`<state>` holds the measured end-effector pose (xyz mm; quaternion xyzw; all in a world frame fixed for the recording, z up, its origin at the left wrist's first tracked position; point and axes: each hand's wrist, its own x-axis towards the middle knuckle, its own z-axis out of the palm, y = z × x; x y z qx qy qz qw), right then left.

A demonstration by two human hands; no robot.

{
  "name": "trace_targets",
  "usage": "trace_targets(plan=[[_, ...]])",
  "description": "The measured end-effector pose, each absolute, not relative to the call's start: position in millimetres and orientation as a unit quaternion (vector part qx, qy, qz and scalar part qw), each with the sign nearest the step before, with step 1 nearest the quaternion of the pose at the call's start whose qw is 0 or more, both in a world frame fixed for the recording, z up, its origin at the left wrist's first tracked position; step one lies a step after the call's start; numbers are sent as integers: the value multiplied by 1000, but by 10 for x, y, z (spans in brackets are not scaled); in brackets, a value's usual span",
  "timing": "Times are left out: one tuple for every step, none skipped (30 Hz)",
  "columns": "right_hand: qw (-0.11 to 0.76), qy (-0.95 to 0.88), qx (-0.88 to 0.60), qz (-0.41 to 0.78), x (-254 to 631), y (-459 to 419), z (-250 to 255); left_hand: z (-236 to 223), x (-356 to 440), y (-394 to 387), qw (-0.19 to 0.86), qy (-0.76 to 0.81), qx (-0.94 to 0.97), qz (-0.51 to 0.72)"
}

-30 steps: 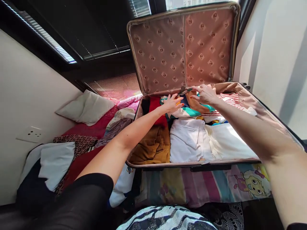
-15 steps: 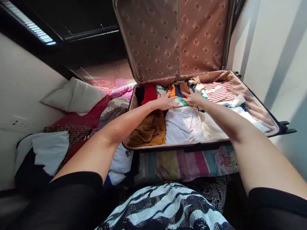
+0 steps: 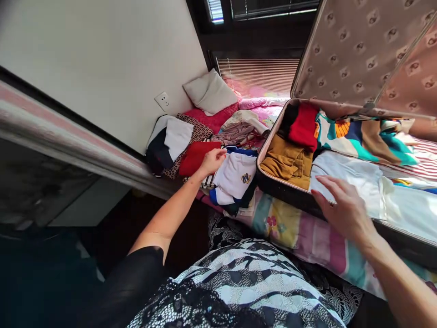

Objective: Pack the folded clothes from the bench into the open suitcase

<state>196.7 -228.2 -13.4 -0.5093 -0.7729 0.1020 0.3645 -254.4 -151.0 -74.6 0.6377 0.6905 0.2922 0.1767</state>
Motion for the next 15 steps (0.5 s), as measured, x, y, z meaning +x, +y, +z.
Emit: trace_targets(plan=[[359, -786, -494, 96, 1787, -2268, -252, -822, -2501, -1492, 180, 694, 638, 279], [343, -800, -485, 81, 1633, -2229, -363, -868, -2445, -1445, 178, 695, 645, 265], [319, -815, -480, 54, 1507, -2180, -460, -890, -2382, -1374, 170, 694, 653, 251], [291, -829, -477, 18, 1406, -2131, -537, -892, -2321, -1283, 159, 693, 662, 235], [258, -842, -473, -25, 1328, -2091, -593, -882, -2264, -1174, 147, 694, 670, 219], [227, -851, -469, -67, 1270, -2064, -630, -866, -2213, -1051, 136, 698, 675, 200], [199, -856, -466, -103, 1227, -2051, -648, -849, -2167, -918, 125, 703, 677, 178], [176, -858, -465, -129, 1197, -2050, -653, -836, -2125, -779, 117, 708, 679, 155], [157, -859, -464, -147, 1176, -2058, -647, -829, -2086, -636, 112, 713, 679, 131], [143, -860, -464, -158, 1163, -2071, -636, -833, -2048, -494, 114, 718, 678, 107], [133, -861, -463, -164, 1156, -2086, -623, -846, -2009, -357, 123, 723, 675, 83], [127, -862, -460, -168, 1152, -2098, -609, -871, -1970, -228, 136, 726, 671, 63], [123, -864, -456, -173, 1150, -2108, -597, -904, -1930, -109, 153, 726, 668, 48], [121, -866, -451, -178, 1150, -2115, -588, -945, -1889, -1, 169, 724, 668, 39], [122, -867, -447, -184, 1150, -2119, -583, -992, -1847, 96, 183, 719, 669, 36]])
